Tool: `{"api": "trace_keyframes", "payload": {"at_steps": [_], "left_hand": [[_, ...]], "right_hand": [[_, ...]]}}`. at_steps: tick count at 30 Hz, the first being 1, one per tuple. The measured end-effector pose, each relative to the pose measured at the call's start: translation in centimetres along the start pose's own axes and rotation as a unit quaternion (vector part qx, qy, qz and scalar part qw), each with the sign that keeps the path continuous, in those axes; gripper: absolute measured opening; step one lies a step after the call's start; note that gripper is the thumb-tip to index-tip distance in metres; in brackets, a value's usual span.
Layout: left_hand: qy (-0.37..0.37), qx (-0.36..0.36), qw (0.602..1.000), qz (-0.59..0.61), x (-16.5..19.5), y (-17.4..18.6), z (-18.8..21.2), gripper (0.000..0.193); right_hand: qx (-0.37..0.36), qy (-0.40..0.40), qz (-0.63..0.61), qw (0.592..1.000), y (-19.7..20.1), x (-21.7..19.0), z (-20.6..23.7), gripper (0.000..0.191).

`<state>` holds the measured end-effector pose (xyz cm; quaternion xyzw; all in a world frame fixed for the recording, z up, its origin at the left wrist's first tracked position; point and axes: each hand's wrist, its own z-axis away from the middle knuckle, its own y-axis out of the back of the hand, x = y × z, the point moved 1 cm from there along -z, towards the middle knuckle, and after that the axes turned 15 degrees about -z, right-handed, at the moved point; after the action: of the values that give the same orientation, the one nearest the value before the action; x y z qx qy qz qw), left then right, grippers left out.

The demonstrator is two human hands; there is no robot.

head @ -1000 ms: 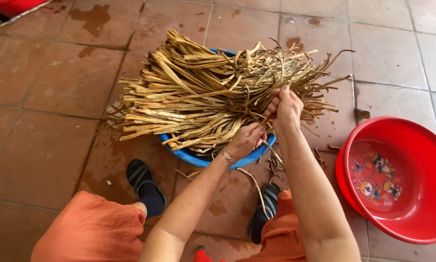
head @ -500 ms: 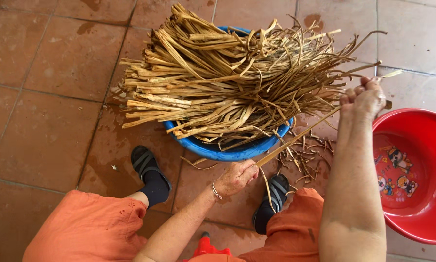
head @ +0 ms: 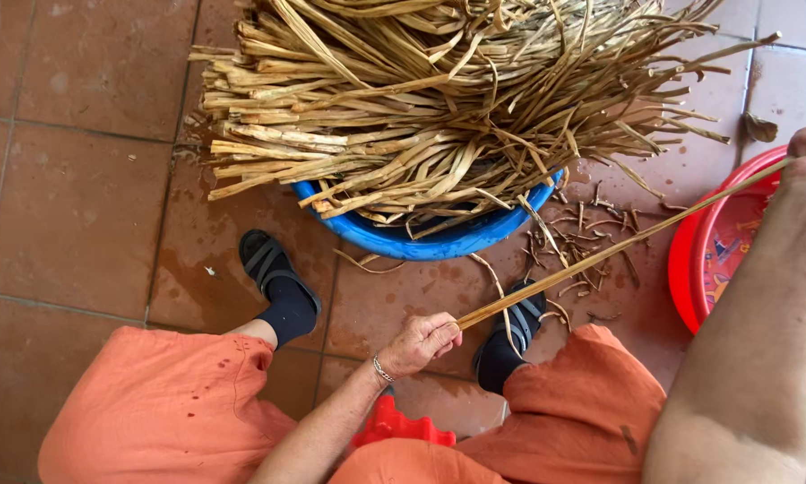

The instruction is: The person sits on a tiled floor and trims dried leaf bundles with scissors, cutting off root ends and stray strips, dipping leaves in a blue water basin, and arranging trimmed leaves back into the basin.

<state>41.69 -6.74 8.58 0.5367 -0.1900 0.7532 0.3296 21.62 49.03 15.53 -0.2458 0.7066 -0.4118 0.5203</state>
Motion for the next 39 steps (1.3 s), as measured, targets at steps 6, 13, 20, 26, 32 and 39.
{"api": "trace_keyframes", "payload": {"at_steps": [6, 13, 20, 26, 32, 39], "left_hand": [[0.042, 0.168, 0.982, -0.076, -10.5, 1.8, -2.4, 0.031], [0.161, 0.107, 0.918, -0.347, -14.8, 5.8, -3.0, 0.027], [0.264, 0.087, 0.783, -0.556, -11.7, 7.8, -8.1, 0.065], [0.177, 0.145, 0.781, -0.581, -11.9, 7.3, -8.7, 0.045], [0.082, 0.170, 0.886, -0.424, -4.8, 7.4, -3.5, 0.025], [-0.120, 0.290, 0.841, -0.441, 12.0, 12.5, -2.6, 0.021]], "right_hand": [[0.125, 0.000, 0.124, 0.984, -6.8, 8.7, 1.3, 0.029], [0.077, -0.136, 0.231, 0.960, -20.3, 17.1, 6.4, 0.037], [0.154, -0.194, 0.145, 0.958, -21.6, 18.1, 8.3, 0.042], [0.115, -0.257, 0.207, 0.937, -20.4, 16.8, 10.6, 0.029], [0.127, -0.405, 0.299, 0.855, -18.0, 21.5, 15.8, 0.033], [-0.016, -0.512, 0.370, 0.775, -16.4, 25.7, 19.7, 0.028]]}}
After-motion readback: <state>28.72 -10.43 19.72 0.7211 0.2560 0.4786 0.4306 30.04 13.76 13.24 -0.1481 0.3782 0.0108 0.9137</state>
